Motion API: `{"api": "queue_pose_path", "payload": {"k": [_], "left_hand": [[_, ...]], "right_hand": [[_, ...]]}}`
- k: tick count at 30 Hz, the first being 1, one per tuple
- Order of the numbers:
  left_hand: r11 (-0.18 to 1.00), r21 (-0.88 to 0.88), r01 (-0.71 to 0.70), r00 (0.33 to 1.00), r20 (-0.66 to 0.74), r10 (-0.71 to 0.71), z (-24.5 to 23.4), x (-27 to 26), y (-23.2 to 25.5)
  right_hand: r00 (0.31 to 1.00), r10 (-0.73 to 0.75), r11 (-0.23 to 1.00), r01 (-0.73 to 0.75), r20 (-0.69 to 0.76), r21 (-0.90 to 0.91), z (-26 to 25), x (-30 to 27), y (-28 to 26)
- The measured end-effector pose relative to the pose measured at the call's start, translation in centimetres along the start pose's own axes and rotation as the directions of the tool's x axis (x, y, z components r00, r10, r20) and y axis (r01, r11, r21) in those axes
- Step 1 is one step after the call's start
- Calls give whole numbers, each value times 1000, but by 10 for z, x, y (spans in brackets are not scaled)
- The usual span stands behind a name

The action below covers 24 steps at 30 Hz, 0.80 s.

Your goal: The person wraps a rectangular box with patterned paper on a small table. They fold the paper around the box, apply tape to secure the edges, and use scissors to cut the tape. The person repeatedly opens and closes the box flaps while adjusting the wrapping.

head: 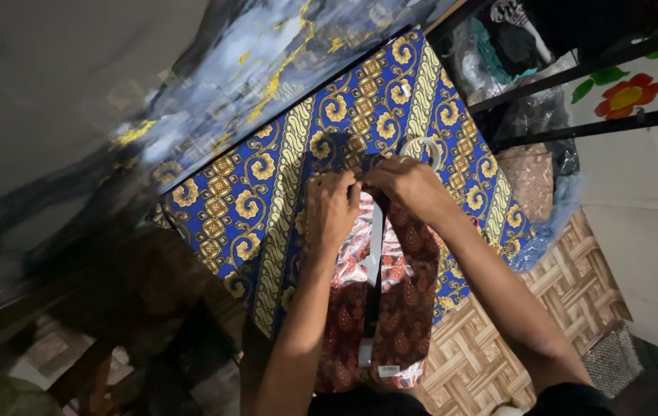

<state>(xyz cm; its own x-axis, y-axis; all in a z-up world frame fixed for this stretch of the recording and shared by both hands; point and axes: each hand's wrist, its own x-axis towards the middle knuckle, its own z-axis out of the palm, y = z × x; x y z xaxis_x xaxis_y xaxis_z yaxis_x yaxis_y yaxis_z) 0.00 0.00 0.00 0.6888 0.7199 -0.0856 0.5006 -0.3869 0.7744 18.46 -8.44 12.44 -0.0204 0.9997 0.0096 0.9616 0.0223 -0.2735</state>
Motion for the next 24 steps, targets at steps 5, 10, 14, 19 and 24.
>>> {"api": "queue_pose_path", "payload": {"k": [5, 10, 14, 19, 24], "left_hand": [[1000, 16, -19, 1000, -19, 19, -1, 2, 1], [996, 45, -78, 990, -111, 82, -10, 2, 9], [992, 24, -125, 973, -191, 127, -17, 0, 15], [988, -6, -155, 970, -189, 151, -20, -1, 15], [991, -18, -134, 978, -163, 130, -13, 2, 12]], "right_hand": [[995, -13, 981, 32, 101, -191, -18, 18, -14], [988, -119, 962, 138, 96, -234, -25, 32, -23], [981, -112, 956, 150, 159, -252, -25, 38, -26], [972, -121, 947, 174, 202, -270, -25, 41, -22], [973, -152, 949, 192, 173, -251, -28, 44, -19]]}}
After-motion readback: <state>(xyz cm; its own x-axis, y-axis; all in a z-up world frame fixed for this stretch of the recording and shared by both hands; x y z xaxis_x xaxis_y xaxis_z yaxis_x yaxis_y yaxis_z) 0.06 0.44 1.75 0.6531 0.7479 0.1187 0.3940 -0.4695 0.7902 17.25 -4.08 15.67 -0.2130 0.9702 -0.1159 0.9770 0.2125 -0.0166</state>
